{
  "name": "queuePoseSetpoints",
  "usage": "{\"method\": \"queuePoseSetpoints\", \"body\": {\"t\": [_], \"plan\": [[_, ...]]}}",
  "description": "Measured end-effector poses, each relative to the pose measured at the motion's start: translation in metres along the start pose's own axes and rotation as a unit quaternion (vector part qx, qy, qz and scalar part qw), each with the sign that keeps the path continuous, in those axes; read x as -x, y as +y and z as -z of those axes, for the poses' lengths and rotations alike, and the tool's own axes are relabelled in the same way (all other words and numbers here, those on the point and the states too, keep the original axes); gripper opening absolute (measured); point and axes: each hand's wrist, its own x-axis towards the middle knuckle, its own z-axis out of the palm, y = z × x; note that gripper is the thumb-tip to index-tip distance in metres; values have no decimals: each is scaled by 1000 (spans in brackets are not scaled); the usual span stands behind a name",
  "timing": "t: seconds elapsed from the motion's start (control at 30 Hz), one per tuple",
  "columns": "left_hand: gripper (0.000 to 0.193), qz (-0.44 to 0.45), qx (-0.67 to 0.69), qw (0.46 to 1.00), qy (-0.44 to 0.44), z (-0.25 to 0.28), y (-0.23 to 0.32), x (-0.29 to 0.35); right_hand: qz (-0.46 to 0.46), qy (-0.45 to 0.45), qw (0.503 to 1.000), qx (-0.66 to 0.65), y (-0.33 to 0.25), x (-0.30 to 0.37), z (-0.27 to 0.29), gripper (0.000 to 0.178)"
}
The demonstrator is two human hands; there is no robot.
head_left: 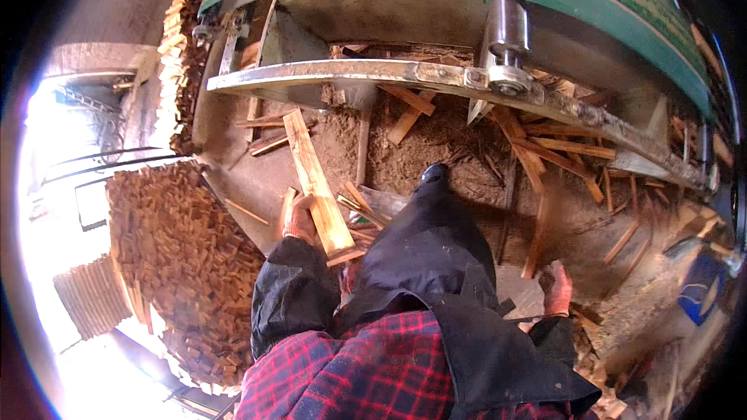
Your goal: The person repeatedly picks up bundles of wooden planks from a pile on the floor and stacks them onto a larger, organized stack. The person handles the wood by hand, lifting and placing the planks in a repetitive cycle within a workshop environment.
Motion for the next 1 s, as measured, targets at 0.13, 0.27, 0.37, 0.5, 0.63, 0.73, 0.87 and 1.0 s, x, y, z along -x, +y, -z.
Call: {"method": "queuePoseSetpoints", "body": {"t": [0.13,0.27,0.37,0.5,0.63,0.73,0.87,1.0], "plan": [[32,18,32,997,70,-15,18,6,21,-64,994,84,-42,33,-60,25],[36,60,129,990,24,25,1,-20,10,-236,967,91,-54,11,-95,22],[38,44,212,976,35,35,-8,0,-49,-198,976,70,-51,1,-152,21],[40,-12,280,959,27,31,-14,64,8,-345,898,275,-75,23,-233,25],[46,-173,306,936,12,51,-24,121,31,-432,820,374,-77,23,-287,26],[45,-261,366,893,26,48,-23,151,73,-421,823,375,-85,67,-313,23],[53,-333,402,852,34,64,-34,153,15,-459,778,429,-85,72,-325,19],[58,-381,417,825,2,63,-14,163,35,-473,763,440,-85,55,-331,21]]}}
